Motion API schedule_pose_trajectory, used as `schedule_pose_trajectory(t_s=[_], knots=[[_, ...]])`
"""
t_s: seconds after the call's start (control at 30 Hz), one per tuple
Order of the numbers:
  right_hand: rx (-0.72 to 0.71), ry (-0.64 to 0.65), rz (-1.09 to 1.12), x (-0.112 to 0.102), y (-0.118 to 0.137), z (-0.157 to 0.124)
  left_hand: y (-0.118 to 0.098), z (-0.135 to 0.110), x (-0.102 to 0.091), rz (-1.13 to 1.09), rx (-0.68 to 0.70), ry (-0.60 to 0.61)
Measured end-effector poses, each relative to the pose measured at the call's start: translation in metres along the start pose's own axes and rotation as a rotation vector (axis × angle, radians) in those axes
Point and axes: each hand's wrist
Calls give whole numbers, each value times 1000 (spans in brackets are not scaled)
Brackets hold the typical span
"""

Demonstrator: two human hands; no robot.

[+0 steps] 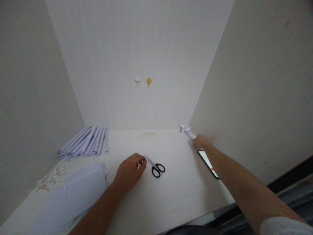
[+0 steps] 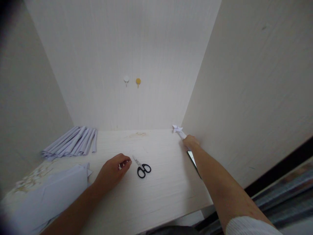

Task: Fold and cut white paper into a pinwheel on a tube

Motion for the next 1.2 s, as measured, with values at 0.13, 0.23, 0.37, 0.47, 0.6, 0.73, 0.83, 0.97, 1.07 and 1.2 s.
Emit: schedule_pose_trajectory(t_s=[0.13, 0.23, 0.37, 0.47, 0.6, 0.73, 0.83, 0.97, 1.07, 1.2], knots=[[29, 82, -63, -1, 1, -1, -1, 0, 1, -9, 14, -12], [33, 98, -102, -3, 1, -3, 0, 1, 2, -15, 24, -18], [7, 109, -137, -10, 5, -15, -2, -2, 2, -5, 43, -59], [-55, 89, -132, -17, 17, -25, -2, -4, 1, 9, 44, -85], [-312, -3, -18, -6, 53, -58, 2, -2, 2, 29, 46, -95], [-634, -34, 180, 30, 91, -133, -3, -3, 0, 23, 51, -111], [-764, -86, 311, 54, 109, -191, -13, -16, -13, 16, 58, -129], [-837, -172, 428, 67, 115, -238, -14, -60, -59, 18, 122, -96], [-898, -205, 479, 69, 114, -257, 6, -97, -102, 199, 13, -56], [-996, -213, 530, 73, 129, -278, 36, -122, -134, 324, -124, 67]])
Point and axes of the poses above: each hand's wrist, its own z-axis towards the middle knuckle, its own x-axis out of the palm, y = z × x, and after that the axes turned 3 degrees about -x, right-handed
